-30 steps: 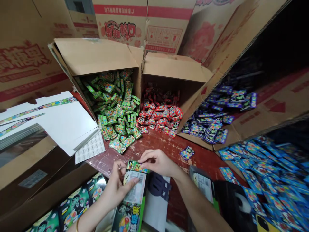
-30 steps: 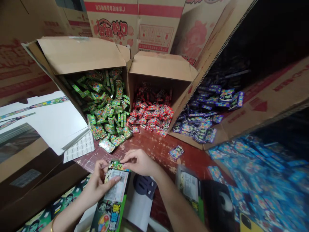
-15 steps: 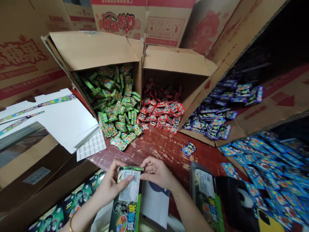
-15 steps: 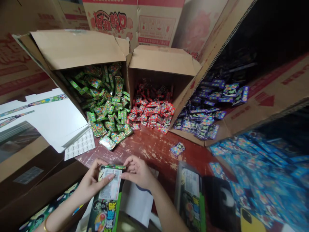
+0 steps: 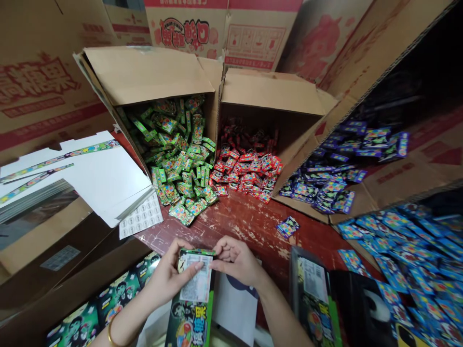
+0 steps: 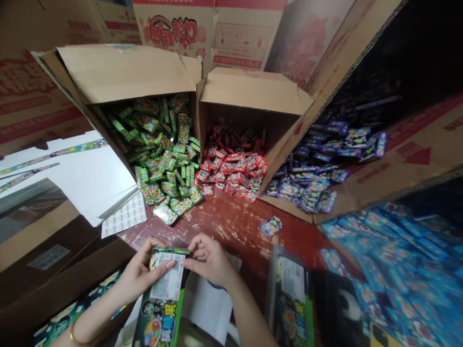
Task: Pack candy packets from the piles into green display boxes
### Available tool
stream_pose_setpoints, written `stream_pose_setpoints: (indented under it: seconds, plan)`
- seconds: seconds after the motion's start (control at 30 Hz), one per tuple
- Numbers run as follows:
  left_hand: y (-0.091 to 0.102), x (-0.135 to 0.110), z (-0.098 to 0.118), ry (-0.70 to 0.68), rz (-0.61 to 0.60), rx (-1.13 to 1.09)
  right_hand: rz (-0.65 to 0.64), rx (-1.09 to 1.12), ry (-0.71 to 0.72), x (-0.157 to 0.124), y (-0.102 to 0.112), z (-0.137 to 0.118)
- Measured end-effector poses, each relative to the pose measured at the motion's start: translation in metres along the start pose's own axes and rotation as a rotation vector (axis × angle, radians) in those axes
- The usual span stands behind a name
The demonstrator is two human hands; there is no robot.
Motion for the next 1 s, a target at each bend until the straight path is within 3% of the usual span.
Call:
stream_pose_setpoints:
  seconds: [0.23, 0.37, 0.53, 0.67, 0.83, 1.0]
  plan:
    - [-0.006, 0.001, 0.002, -0.002, -0.04, 0.135, 0.238, -0.101, 0.149, -0.012, -0.004, 0.004]
    - [0.005, 0.005, 0.005, -0.089, 0.123, 0.149, 0.413, -0.028, 0.203, -0.019, -0.011, 0.019]
    - [0.007, 0.003, 0.019, -0.215, 0.206, 0.12, 0.438, -0.124, 0.328, -0.019, -0.031, 0.006]
    - [0.024, -0.006, 0.014, -0.103, 0.415, -0.134, 0.521, -0.089, 0.388, -0.022, -0.04, -0.013]
    - [0.031, -0.006, 0.004, 0.11, 0.245, -0.077, 0.485, -0.058, 0.298, -0.016, -0.041, -0.006]
    - [0.03, 0.002, -0.007, 0.244, 0.241, -0.094, 0.369, -0.022, 0.077, -0.005, -0.017, 0.018]
Point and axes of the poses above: each hand's wrist, its own x-axis towards the middle knuckle, its own y-axis out of the back of the hand, z = x × y, the point moved 7 cm from there along x, towards the middle knuckle, and after that the axes turned 10 degrees about z, right-handed, at the moved point
